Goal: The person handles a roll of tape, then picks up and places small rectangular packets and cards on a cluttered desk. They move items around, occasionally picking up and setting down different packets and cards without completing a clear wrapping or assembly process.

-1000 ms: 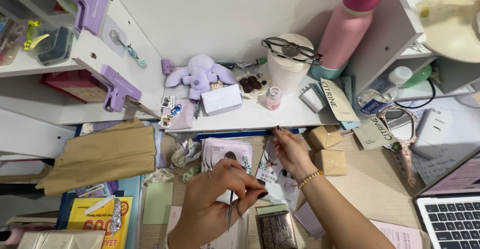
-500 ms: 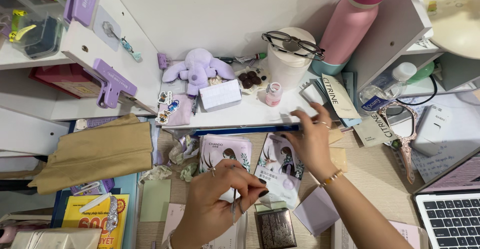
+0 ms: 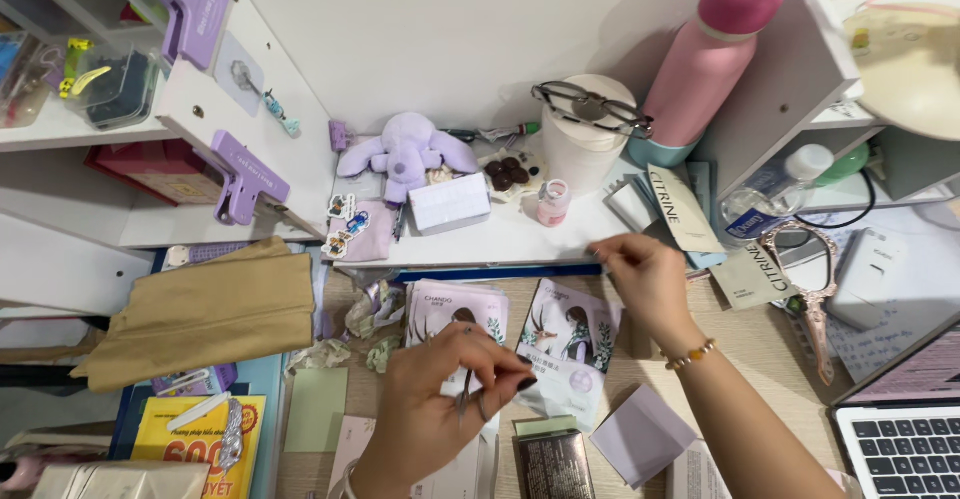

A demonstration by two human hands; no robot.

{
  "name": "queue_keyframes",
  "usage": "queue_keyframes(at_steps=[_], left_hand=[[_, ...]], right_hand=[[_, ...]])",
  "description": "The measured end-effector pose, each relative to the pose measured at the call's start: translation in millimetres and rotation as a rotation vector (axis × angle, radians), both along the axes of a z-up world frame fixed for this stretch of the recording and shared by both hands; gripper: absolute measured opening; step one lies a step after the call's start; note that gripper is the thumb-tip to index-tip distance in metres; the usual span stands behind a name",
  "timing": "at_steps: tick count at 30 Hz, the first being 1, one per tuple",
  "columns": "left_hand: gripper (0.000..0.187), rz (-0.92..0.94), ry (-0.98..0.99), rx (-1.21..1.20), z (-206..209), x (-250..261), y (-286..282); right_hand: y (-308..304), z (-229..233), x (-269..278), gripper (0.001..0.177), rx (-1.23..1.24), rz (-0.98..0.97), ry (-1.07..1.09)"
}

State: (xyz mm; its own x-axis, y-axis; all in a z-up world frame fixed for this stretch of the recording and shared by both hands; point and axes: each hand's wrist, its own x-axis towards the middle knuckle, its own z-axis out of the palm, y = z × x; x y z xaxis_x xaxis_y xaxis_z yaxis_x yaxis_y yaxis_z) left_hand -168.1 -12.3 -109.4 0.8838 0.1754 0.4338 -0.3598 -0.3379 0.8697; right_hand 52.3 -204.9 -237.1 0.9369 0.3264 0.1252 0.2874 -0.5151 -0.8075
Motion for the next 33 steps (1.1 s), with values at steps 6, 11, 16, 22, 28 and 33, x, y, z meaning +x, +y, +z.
queue_keyframes(at_steps=[6, 11, 16, 22, 28, 33], left_hand=[[0.016, -0.063, -0.014, -0.023, -23.5, 52.2, -5.3], [0.019, -0.121, 0.115, -0.141, -43.6, 97.4, -10.7], [0.021, -0.038, 0.133, -0.128, -49.0, 117.7, -14.7], [0.021, -0.044, 0.146, -0.150, -51.3, 116.3, -15.8], [0.021, -0.047, 0.142, -0.157, -50.8, 113.4, -15.9], [0.022, -0.018, 0.174, -0.155, -49.6, 112.1, -11.7]], right_hand=[[-12.8, 20.5, -15.3, 0.009, 0.077, 0.118, 0.191], [-21.6, 21.4, -19.6, 0.024, 0.232, 0.117, 0.217], [-27.2, 21.1, -18.2, 0.038, 0.125, 0.071, 0.197], [-39.1, 14.4, -16.5, 0.025, 0.078, 0.255, 0.200], [-52.2, 9.9, -10.2, 0.024, 0.229, 0.214, 0.345], [-64.5, 20.3, -15.8, 0.037, 0.370, 0.221, 0.431]])
